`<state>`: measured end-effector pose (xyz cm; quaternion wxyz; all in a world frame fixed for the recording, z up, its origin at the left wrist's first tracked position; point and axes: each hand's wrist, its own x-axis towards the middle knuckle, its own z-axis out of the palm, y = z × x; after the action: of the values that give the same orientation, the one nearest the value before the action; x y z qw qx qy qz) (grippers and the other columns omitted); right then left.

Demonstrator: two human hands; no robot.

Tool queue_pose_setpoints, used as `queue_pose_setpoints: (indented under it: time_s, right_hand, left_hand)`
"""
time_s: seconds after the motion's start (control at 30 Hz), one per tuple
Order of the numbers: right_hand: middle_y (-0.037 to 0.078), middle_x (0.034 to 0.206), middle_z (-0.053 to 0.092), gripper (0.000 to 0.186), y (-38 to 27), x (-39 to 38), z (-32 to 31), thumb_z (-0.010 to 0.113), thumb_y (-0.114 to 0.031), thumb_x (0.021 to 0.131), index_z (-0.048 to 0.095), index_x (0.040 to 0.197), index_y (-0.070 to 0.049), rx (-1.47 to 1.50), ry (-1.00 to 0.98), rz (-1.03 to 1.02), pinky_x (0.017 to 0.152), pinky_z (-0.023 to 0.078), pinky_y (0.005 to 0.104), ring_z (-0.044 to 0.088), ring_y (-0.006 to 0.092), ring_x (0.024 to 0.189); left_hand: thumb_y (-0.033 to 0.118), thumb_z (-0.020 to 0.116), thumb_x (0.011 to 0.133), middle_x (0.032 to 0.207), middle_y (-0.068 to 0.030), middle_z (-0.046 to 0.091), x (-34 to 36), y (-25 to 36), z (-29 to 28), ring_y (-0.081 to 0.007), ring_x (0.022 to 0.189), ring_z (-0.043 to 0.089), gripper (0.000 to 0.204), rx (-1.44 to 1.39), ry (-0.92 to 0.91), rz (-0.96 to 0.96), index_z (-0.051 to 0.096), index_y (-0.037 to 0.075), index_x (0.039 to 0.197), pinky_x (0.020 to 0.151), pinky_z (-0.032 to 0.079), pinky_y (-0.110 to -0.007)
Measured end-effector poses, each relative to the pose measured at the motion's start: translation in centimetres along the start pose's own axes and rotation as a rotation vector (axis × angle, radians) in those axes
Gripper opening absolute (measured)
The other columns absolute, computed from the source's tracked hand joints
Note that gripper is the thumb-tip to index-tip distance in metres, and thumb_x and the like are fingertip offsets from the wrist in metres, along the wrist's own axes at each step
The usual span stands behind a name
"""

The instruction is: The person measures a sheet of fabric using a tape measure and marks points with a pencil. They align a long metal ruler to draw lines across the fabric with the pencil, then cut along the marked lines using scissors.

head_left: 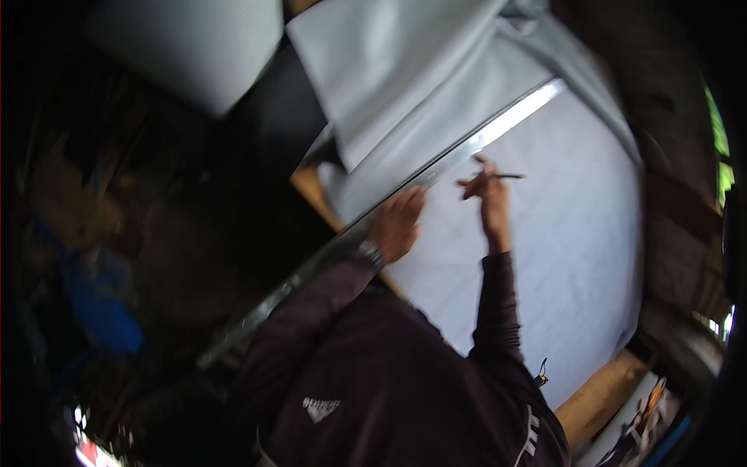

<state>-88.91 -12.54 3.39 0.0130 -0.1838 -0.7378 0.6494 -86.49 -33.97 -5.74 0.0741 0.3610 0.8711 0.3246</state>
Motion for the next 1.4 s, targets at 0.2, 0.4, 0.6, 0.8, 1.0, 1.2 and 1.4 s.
queue_pose_setpoints:
  time_s: [0.2, 0.4, 0.6, 0.8, 1.0, 1.2, 1.4]
  right_hand:
    - [0.011, 0.088, 0.072, 0.04, -1.1, -0.8, 8.6, 0.054, -0.032, 0.103, 0.068, 0.105, 0.005, -0.092, -0.342, 0.113, 0.084, 0.05, 0.0312, 0.067, 0.0173, 0.083]
    - [0.014, 0.09, 0.066, 0.027, 0.6, -1.4, 14.9, 0.061, -0.026, 0.096, 0.07, 0.103, -0.002, -0.612, -0.635, -0.096, 0.079, 0.051, 0.0364, 0.067, 0.0275, 0.085]
    - [0.025, 0.102, 0.068, 0.034, 5.8, -3.1, 15.5, 0.064, -0.033, 0.085, 0.07, 0.098, -0.002, -0.871, -0.684, -0.313, 0.088, 0.051, 0.0408, 0.064, 0.036, 0.105]
    - [0.03, 0.108, 0.065, 0.042, 7.2, 0.5, 13.2, 0.056, -0.038, 0.084, 0.072, 0.098, -0.002, -1.347, 0.0, -0.306, 0.092, 0.048, 0.0588, 0.062, 0.0448, 0.11]
    - [0.017, 0.061, 0.057, 0.021, 3.6, 18.6, -8.5, 0.069, -0.023, 0.086, 0.065, 0.075, -0.005, -0.914, -0.198, -0.558, 0.06, 0.05, 0.0456, 0.061, 0.0354, 0.062]
    - [0.022, 0.076, 0.068, 0.033, -2.0, 33.8, -23.4, 0.068, -0.034, 0.087, 0.071, 0.084, -0.001, -1.226, 0.206, -0.184, 0.07, 0.056, 0.0474, 0.07, 0.0395, 0.075]
    - [0.015, 0.085, 0.068, 0.019, -2.0, 32.7, -24.1, 0.062, -0.025, 0.093, 0.069, 0.09, -0.007, -1.061, 0.699, -0.559, 0.069, 0.05, 0.0442, 0.064, 0.037, 0.079]
  left_hand:
    - [0.025, 0.061, 0.089, 0.136, -0.018, 0.049, -0.5, -0.8, 1.0, -0.0291, 0.129, 0.044, 0.055, 0.063, -0.063, -0.003, 0.048, 0.003, 0.139, 0.109, 0.034, -0.045]
    - [0.027, 0.051, 0.095, 0.134, -0.0203, 0.052, -0.3, -1.2, 2.1, -0.0302, 0.125, 0.048, 0.049, 0.171, -0.357, -0.012, 0.049, 0.003, 0.137, 0.108, 0.036, -0.045]
    - [0.028, 0.049, 0.096, 0.14, -0.0205, 0.048, -1.6, -0.8, -1.7, -0.0309, 0.128, 0.047, 0.05, 0.004, -0.546, -0.146, 0.048, 0.003, 0.139, 0.108, 0.036, -0.046]
    - [0.026, 0.056, 0.093, 0.152, -0.0206, 0.039, 1.3, 1.2, -3.2, -0.0321, 0.136, 0.04, 0.058, -0.098, -0.6, -0.301, 0.043, 0.003, 0.145, 0.112, 0.033, -0.046]
    - [0.028, 0.062, 0.09, 0.153, -0.0149, 0.036, 1.4, 1.7, -1.7, -0.0309, 0.14, 0.034, 0.065, 0.243, -0.055, 0.078, 0.043, -0.001, 0.145, 0.113, 0.03, -0.05]
    - [0.03, 0.063, 0.089, 0.153, -0.0128, 0.037, 1.0, 1.8, -1.4, -0.0285, 0.14, 0.033, 0.067, 0.313, -0.186, 0.016, 0.043, 0.001, 0.145, 0.113, 0.029, -0.046]
    - [0.032, 0.065, 0.088, 0.154, -0.0116, 0.036, 1.6, 2.4, -2.1, -0.0267, 0.141, 0.031, 0.067, 0.349, -0.19, 0.024, 0.044, 0.002, 0.145, 0.113, 0.029, -0.046]
